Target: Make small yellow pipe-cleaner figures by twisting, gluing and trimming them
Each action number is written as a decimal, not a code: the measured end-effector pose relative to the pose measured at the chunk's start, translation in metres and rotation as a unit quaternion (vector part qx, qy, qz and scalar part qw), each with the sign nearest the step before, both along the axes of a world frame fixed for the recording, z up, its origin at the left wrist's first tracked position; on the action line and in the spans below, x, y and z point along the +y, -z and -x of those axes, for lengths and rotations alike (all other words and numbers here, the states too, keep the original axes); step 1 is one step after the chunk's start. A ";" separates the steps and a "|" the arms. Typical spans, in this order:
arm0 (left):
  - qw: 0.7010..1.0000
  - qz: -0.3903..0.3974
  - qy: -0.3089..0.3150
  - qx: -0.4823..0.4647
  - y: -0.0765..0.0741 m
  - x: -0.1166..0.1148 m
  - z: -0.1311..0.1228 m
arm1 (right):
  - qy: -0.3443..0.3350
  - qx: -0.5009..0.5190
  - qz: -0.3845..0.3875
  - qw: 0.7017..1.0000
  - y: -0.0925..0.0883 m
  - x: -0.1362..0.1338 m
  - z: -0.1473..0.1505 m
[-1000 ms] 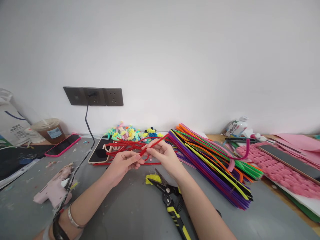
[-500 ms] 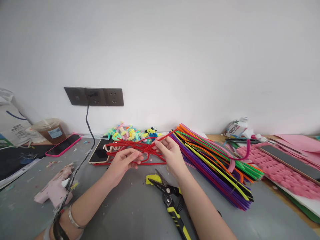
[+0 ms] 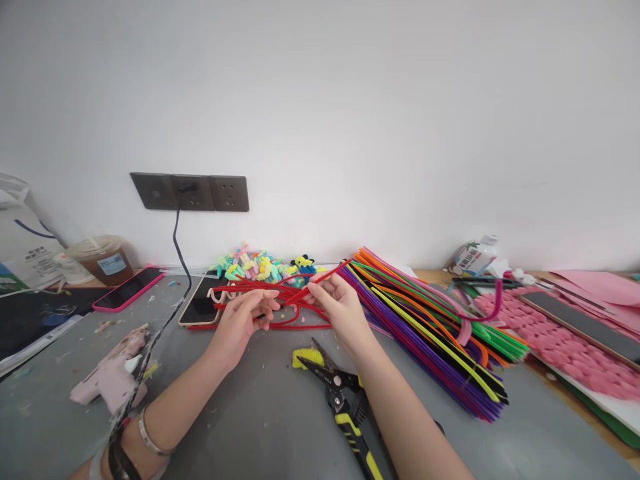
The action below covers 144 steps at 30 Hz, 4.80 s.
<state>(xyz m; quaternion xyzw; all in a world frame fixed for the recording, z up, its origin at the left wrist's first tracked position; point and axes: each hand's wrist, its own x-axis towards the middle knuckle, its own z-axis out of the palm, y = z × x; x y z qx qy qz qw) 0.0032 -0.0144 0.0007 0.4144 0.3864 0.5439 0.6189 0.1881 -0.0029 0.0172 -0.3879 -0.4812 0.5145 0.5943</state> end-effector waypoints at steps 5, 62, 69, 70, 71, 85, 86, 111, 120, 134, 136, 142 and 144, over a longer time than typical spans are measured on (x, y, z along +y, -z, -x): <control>0.998 -0.005 -0.055 0.001 0.002 0.004 0.001 | -0.002 -0.002 0.005 1.000 0.001 0.000 0.000; 0.980 -0.104 0.048 0.161 0.003 -0.002 -0.003 | -0.111 -0.061 -0.011 0.992 0.005 -0.004 0.004; 0.978 -0.102 0.054 0.173 0.000 -0.006 -0.004 | -0.120 -0.086 -0.011 0.989 0.002 -0.006 0.005; 0.979 -0.103 0.057 0.165 -0.001 -0.006 -0.004 | -0.119 -0.092 -0.010 0.989 0.002 -0.006 0.005; 0.981 -0.103 0.059 0.156 -0.001 -0.006 -0.004 | -0.119 -0.096 -0.008 0.988 0.001 -0.006 0.004; 0.973 -0.156 0.055 0.160 -0.001 -0.008 -0.004 | -0.160 -0.047 -0.014 0.986 0.000 -0.009 0.001; 0.973 -0.158 0.051 0.163 -0.001 -0.008 -0.004 | -0.156 -0.054 -0.025 0.986 0.000 -0.009 0.002; 0.984 0.091 0.072 -0.136 -0.003 -0.005 -0.008 | 0.012 -0.363 -0.419 0.832 0.007 -0.019 0.012; 0.974 0.119 0.066 -0.180 0.000 -0.003 -0.008 | 0.008 -0.298 -0.383 0.874 0.002 -0.020 0.013; 0.992 0.039 0.073 -0.097 -0.002 -0.005 -0.005 | -0.009 -0.212 -0.233 0.949 0.003 -0.014 0.009; 0.994 0.024 0.076 -0.072 -0.003 -0.005 -0.004 | -0.028 -0.183 -0.212 0.960 0.003 -0.014 0.008; 0.994 0.043 0.090 -0.045 -0.009 -0.007 -0.003 | -0.111 -0.148 -0.127 0.974 -0.003 -0.013 0.005; 0.993 0.046 0.099 -0.049 -0.009 -0.007 -0.003 | -0.135 -0.135 -0.120 0.974 -0.004 -0.013 0.003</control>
